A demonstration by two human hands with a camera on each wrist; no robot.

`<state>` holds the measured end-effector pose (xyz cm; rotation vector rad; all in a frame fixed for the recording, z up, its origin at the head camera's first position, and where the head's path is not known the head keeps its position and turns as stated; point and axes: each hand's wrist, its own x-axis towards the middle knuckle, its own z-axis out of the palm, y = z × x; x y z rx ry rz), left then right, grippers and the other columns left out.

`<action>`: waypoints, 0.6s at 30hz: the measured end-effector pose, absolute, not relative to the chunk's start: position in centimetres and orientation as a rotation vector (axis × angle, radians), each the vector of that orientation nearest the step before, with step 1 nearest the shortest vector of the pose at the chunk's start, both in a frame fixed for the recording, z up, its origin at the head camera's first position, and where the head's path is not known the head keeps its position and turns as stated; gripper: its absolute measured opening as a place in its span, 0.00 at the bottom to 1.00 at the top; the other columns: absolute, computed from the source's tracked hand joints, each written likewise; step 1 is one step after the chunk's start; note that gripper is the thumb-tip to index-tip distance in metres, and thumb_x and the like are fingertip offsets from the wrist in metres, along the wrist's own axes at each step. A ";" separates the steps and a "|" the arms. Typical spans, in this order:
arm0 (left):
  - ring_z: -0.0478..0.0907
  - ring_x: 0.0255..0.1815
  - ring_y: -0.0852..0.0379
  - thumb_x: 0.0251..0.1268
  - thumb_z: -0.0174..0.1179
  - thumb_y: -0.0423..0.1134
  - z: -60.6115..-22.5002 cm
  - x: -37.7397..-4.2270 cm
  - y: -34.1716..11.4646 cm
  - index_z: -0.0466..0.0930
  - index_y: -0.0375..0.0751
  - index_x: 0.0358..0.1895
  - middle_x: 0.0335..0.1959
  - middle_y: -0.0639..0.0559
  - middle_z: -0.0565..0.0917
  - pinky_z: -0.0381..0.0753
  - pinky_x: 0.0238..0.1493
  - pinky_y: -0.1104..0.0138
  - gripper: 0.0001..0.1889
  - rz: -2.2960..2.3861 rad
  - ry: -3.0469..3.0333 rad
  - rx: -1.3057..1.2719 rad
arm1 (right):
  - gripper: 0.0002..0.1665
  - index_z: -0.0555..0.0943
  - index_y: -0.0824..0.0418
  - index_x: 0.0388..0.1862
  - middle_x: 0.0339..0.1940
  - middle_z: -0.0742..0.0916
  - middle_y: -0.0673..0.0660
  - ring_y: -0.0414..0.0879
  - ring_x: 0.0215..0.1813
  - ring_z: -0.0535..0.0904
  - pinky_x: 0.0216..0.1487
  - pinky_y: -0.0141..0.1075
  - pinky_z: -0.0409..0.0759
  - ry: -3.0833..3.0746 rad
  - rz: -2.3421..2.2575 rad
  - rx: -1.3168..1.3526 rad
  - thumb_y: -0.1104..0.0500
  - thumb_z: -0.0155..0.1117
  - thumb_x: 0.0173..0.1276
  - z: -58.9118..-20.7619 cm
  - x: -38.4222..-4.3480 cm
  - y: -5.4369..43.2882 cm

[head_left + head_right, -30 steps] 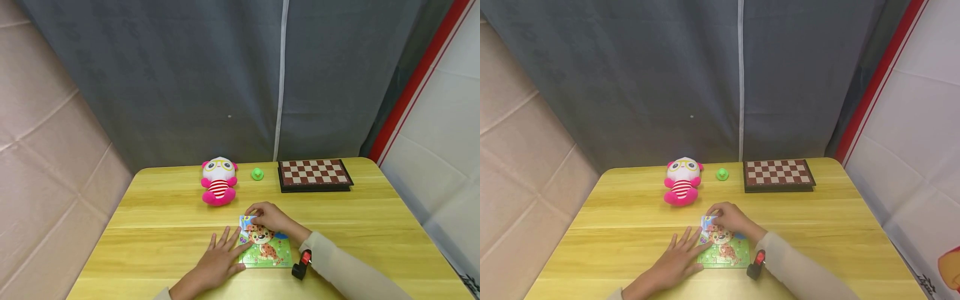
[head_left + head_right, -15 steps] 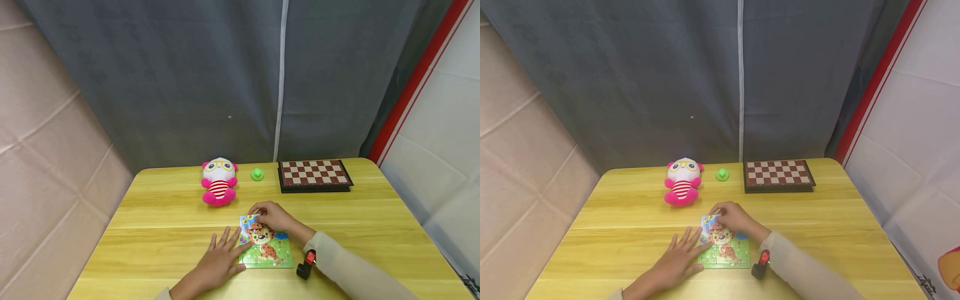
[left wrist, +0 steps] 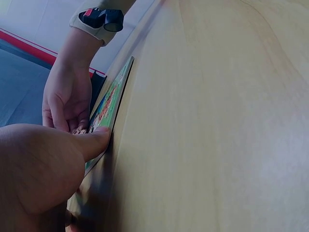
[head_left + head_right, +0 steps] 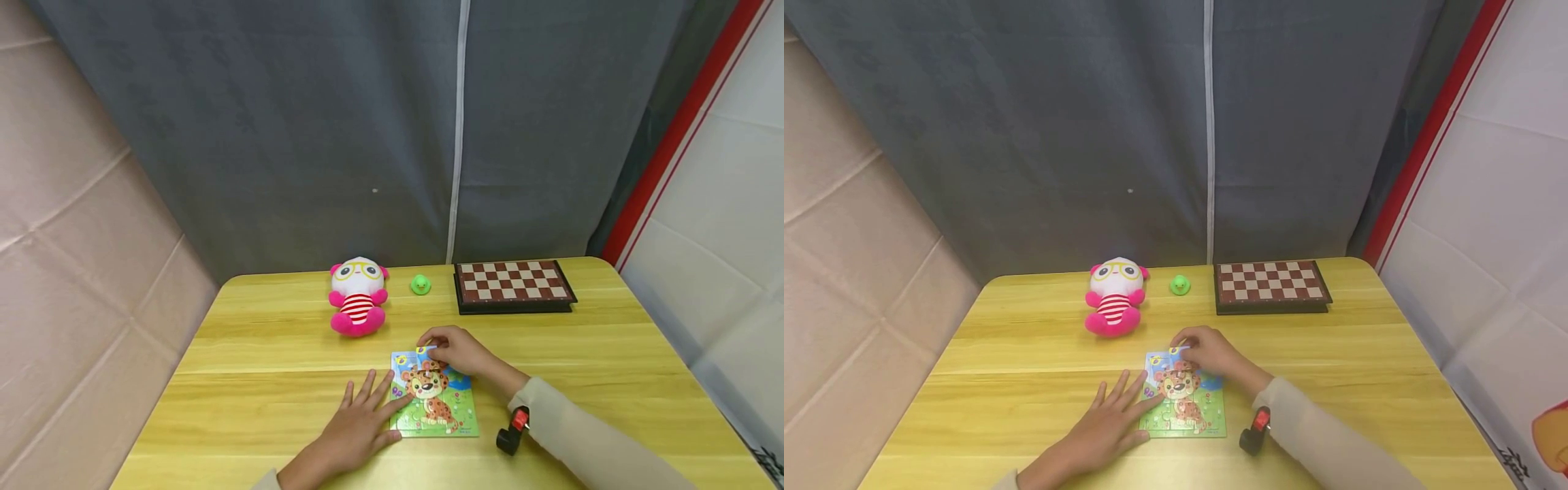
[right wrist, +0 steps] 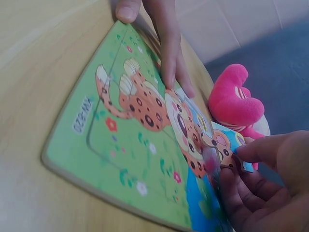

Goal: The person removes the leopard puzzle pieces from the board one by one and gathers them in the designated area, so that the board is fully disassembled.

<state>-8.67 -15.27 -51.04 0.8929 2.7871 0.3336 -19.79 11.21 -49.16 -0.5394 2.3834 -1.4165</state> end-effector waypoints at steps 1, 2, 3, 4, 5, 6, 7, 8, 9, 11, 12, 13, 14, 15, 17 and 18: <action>0.40 0.84 0.32 0.78 0.46 0.64 -51.0 -8.7 -15.3 0.55 0.73 0.81 0.86 0.46 0.45 0.46 0.74 0.28 0.32 0.333 2.788 0.893 | 0.12 0.86 0.64 0.52 0.35 0.84 0.55 0.45 0.32 0.78 0.34 0.35 0.81 2.381 -1.421 -0.531 0.67 0.62 0.73 -49.1 -19.8 11.4; 0.40 0.84 0.32 0.78 0.46 0.64 -51.1 -8.7 -15.3 0.55 0.73 0.81 0.86 0.45 0.45 0.46 0.74 0.28 0.32 0.335 2.788 0.895 | 0.12 0.86 0.64 0.52 0.36 0.84 0.55 0.44 0.32 0.78 0.34 0.35 0.81 2.385 -1.419 -0.520 0.67 0.62 0.73 -49.1 -19.8 11.5; 0.40 0.84 0.32 0.78 0.46 0.65 -51.1 -8.7 -15.3 0.55 0.73 0.81 0.86 0.45 0.45 0.46 0.74 0.28 0.32 0.335 2.789 0.895 | 0.12 0.86 0.63 0.52 0.36 0.84 0.55 0.44 0.33 0.78 0.35 0.35 0.80 2.388 -1.419 -0.507 0.67 0.62 0.73 -49.0 -19.9 11.7; 0.40 0.84 0.32 0.78 0.45 0.65 -51.1 -8.7 -15.3 0.55 0.73 0.81 0.86 0.45 0.45 0.46 0.74 0.28 0.32 0.336 2.791 0.897 | 0.12 0.86 0.64 0.52 0.36 0.84 0.55 0.45 0.33 0.77 0.35 0.35 0.80 2.386 -1.423 -0.497 0.67 0.62 0.73 -49.0 -19.9 11.9; 0.40 0.84 0.32 0.78 0.45 0.65 -51.1 -8.7 -15.3 0.55 0.72 0.81 0.86 0.45 0.45 0.46 0.74 0.28 0.32 0.338 2.792 0.899 | 0.12 0.86 0.64 0.52 0.36 0.84 0.56 0.45 0.33 0.77 0.35 0.36 0.81 2.382 -1.431 -0.488 0.67 0.62 0.73 -48.9 -20.0 12.1; 0.41 0.84 0.32 0.78 0.45 0.65 -51.1 -8.7 -15.3 0.55 0.72 0.81 0.86 0.45 0.46 0.46 0.74 0.28 0.32 0.339 2.793 0.901 | 0.12 0.85 0.64 0.52 0.35 0.84 0.56 0.46 0.32 0.77 0.35 0.37 0.81 2.378 -1.438 -0.477 0.68 0.61 0.74 -48.9 -20.0 12.2; 0.41 0.84 0.32 0.78 0.45 0.65 -51.1 -8.7 -15.3 0.55 0.72 0.81 0.86 0.45 0.46 0.46 0.74 0.28 0.32 0.339 2.796 0.903 | 0.12 0.85 0.65 0.52 0.35 0.84 0.57 0.46 0.32 0.77 0.35 0.38 0.81 2.372 -1.447 -0.469 0.68 0.61 0.74 -48.8 -20.0 12.4; 0.41 0.84 0.32 0.78 0.45 0.65 -51.1 -8.7 -15.3 0.55 0.72 0.81 0.86 0.45 0.46 0.46 0.74 0.28 0.32 0.341 2.797 0.904 | 0.12 0.85 0.65 0.52 0.35 0.83 0.57 0.47 0.31 0.77 0.34 0.39 0.81 2.371 -1.452 -0.466 0.68 0.61 0.74 -48.8 -20.1 12.6; 0.41 0.84 0.32 0.78 0.45 0.65 -51.1 -8.6 -15.3 0.55 0.72 0.82 0.86 0.45 0.46 0.46 0.74 0.28 0.32 0.342 2.797 0.905 | 0.12 0.85 0.66 0.52 0.35 0.83 0.58 0.47 0.31 0.77 0.34 0.40 0.81 2.369 -1.457 -0.466 0.68 0.61 0.74 -48.8 -20.1 12.8; 0.41 0.84 0.32 0.78 0.45 0.65 -51.1 -8.6 -15.3 0.55 0.72 0.82 0.86 0.45 0.46 0.46 0.74 0.28 0.32 0.346 2.796 0.904 | 0.11 0.85 0.66 0.52 0.35 0.83 0.58 0.47 0.31 0.77 0.34 0.40 0.81 2.379 -1.456 -0.473 0.69 0.61 0.73 -48.7 -20.2 13.3; 0.41 0.84 0.32 0.78 0.45 0.65 -51.1 -8.6 -15.3 0.55 0.72 0.82 0.86 0.45 0.46 0.46 0.74 0.28 0.32 0.348 2.796 0.904 | 0.11 0.85 0.65 0.52 0.35 0.83 0.57 0.46 0.31 0.77 0.33 0.39 0.81 2.384 -1.453 -0.475 0.68 0.61 0.73 -48.7 -20.3 13.5; 0.41 0.84 0.32 0.78 0.45 0.65 -51.1 -8.6 -15.3 0.55 0.72 0.82 0.86 0.45 0.46 0.46 0.74 0.28 0.32 0.350 2.795 0.903 | 0.11 0.85 0.66 0.51 0.35 0.84 0.57 0.46 0.31 0.77 0.33 0.38 0.80 2.388 -1.452 -0.480 0.68 0.61 0.73 -48.7 -20.3 13.8; 0.41 0.84 0.32 0.78 0.45 0.65 -51.0 -8.6 -15.3 0.55 0.72 0.82 0.86 0.45 0.45 0.46 0.74 0.28 0.32 0.354 2.793 0.901 | 0.11 0.85 0.66 0.51 0.34 0.84 0.57 0.46 0.31 0.76 0.33 0.37 0.80 2.394 -1.448 -0.480 0.68 0.61 0.73 -48.7 -20.4 14.0; 0.41 0.84 0.32 0.78 0.45 0.65 -51.0 -8.6 -15.3 0.55 0.72 0.82 0.86 0.45 0.45 0.45 0.74 0.28 0.32 0.357 2.792 0.899 | 0.11 0.85 0.66 0.51 0.34 0.84 0.57 0.46 0.30 0.76 0.32 0.37 0.80 2.395 -1.448 -0.474 0.68 0.61 0.73 -48.7 -20.4 14.3; 0.41 0.84 0.32 0.78 0.45 0.64 -50.9 -8.6 -15.3 0.55 0.72 0.82 0.86 0.45 0.46 0.46 0.74 0.28 0.32 0.356 2.793 0.899 | 0.12 0.85 0.66 0.52 0.33 0.83 0.57 0.46 0.29 0.76 0.31 0.35 0.78 2.390 -1.453 -0.466 0.69 0.61 0.74 -48.8 -20.5 14.9; 0.41 0.84 0.32 0.78 0.46 0.64 -50.9 -8.6 -15.3 0.55 0.72 0.82 0.86 0.45 0.46 0.46 0.74 0.28 0.32 0.356 2.793 0.900 | 0.12 0.84 0.67 0.52 0.32 0.83 0.57 0.46 0.28 0.76 0.30 0.35 0.78 2.387 -1.457 -0.464 0.69 0.60 0.73 -48.8 -20.5 15.2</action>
